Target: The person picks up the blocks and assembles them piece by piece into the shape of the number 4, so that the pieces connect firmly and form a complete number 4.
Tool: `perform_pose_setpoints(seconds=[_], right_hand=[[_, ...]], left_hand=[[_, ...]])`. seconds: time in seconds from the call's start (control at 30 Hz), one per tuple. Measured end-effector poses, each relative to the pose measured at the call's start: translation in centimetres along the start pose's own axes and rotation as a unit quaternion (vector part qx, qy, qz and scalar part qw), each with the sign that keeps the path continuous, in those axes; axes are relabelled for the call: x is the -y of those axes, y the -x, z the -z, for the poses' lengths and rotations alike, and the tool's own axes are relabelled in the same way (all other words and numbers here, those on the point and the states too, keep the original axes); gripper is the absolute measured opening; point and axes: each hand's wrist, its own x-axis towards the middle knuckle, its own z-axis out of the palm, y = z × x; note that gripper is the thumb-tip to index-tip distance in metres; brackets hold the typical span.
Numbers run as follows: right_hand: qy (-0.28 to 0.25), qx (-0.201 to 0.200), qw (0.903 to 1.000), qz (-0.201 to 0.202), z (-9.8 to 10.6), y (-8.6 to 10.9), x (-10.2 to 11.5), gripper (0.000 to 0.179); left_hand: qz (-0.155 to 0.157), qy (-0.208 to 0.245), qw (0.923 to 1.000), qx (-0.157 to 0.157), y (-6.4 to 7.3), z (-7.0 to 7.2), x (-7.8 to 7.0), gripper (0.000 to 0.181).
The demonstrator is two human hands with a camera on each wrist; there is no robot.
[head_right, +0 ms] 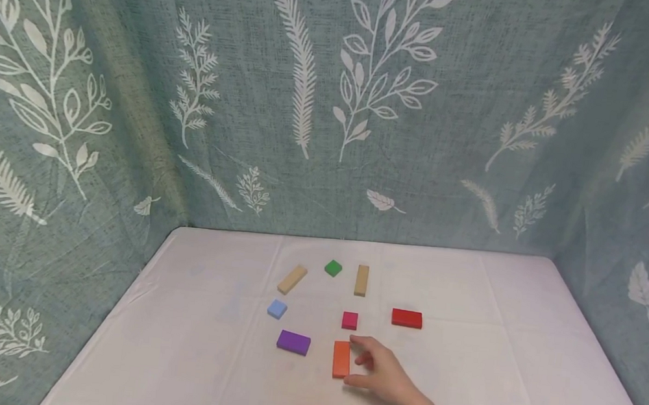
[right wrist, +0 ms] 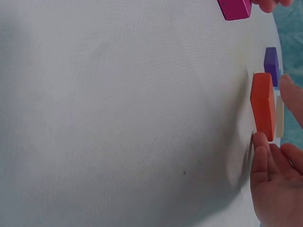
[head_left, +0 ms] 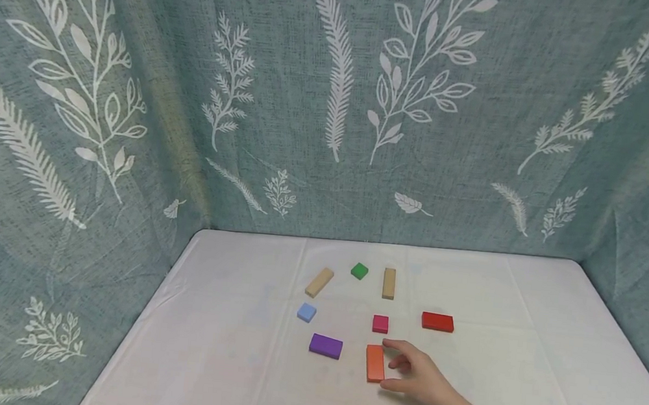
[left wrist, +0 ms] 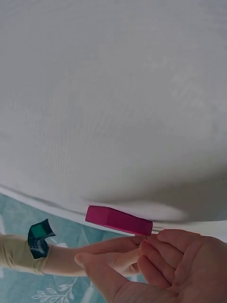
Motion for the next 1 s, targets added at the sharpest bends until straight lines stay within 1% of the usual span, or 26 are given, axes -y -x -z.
perform_pose_setpoints(seconds=[0.1,0.17,0.27,0.37,0.4,0.43,0.5,0.6,0.67,0.77,0.9,1.0], right_hand=[[-0.004,-0.004,1.0000,-0.002,-0.3,-0.1,-0.1,0.069],[-0.005,-0.007,1.0000,-0.001,-0.4,-0.1,-0.2,0.069],[-0.001,-0.013,0.9999,0.002,-0.7,-0.2,-0.5,0.069],[0.005,-0.018,0.9998,0.002,-0.9,-0.3,-0.7,0.068],[0.007,-0.020,0.9998,0.000,-1.0,-0.3,-0.7,0.068],[0.009,-0.021,0.9997,-0.004,-1.1,-0.4,-0.6,0.068],[0.011,-0.022,0.9996,-0.014,-1.2,-0.4,-0.5,0.068],[0.011,-0.022,0.9993,-0.027,-1.3,-0.4,-0.3,0.068],[0.012,-0.022,0.9992,-0.031,-1.4,-0.4,-0.3,0.068],[0.017,-0.023,0.9991,-0.031,-1.5,-0.5,-0.4,0.068],[0.025,-0.031,0.9988,-0.028,-1.7,-0.6,-0.5,0.068],[0.029,-0.039,0.9984,-0.030,-1.8,-0.7,-0.7,0.067]], left_hand=[[0.032,-0.008,0.9994,-0.011,0.0,-0.4,0.0,0.044],[0.038,-0.022,0.9989,-0.016,0.0,-0.6,0.1,0.043],[0.035,-0.039,0.9984,-0.021,-0.1,-0.8,0.4,0.040],[0.046,-0.036,0.9979,-0.026,-0.2,-0.9,0.7,0.040],[0.044,-0.034,0.9981,-0.025,-0.2,-0.9,0.8,0.040],[0.036,-0.036,0.9984,-0.025,-0.2,-0.9,0.9,0.041],[0.025,-0.019,0.9991,-0.026,-0.2,-0.8,1.2,0.043],[-0.002,0.009,0.9996,-0.026,-0.1,-0.7,1.6,0.047],[-0.003,0.031,0.9992,-0.025,-0.1,-0.6,1.7,0.049],[0.001,0.040,0.9989,-0.024,-0.1,-0.6,1.6,0.051],[-0.009,0.026,0.9994,-0.021,-0.2,-0.4,1.8,0.052],[-0.039,-0.020,0.9987,-0.023,-0.4,-0.4,2.2,0.051]])
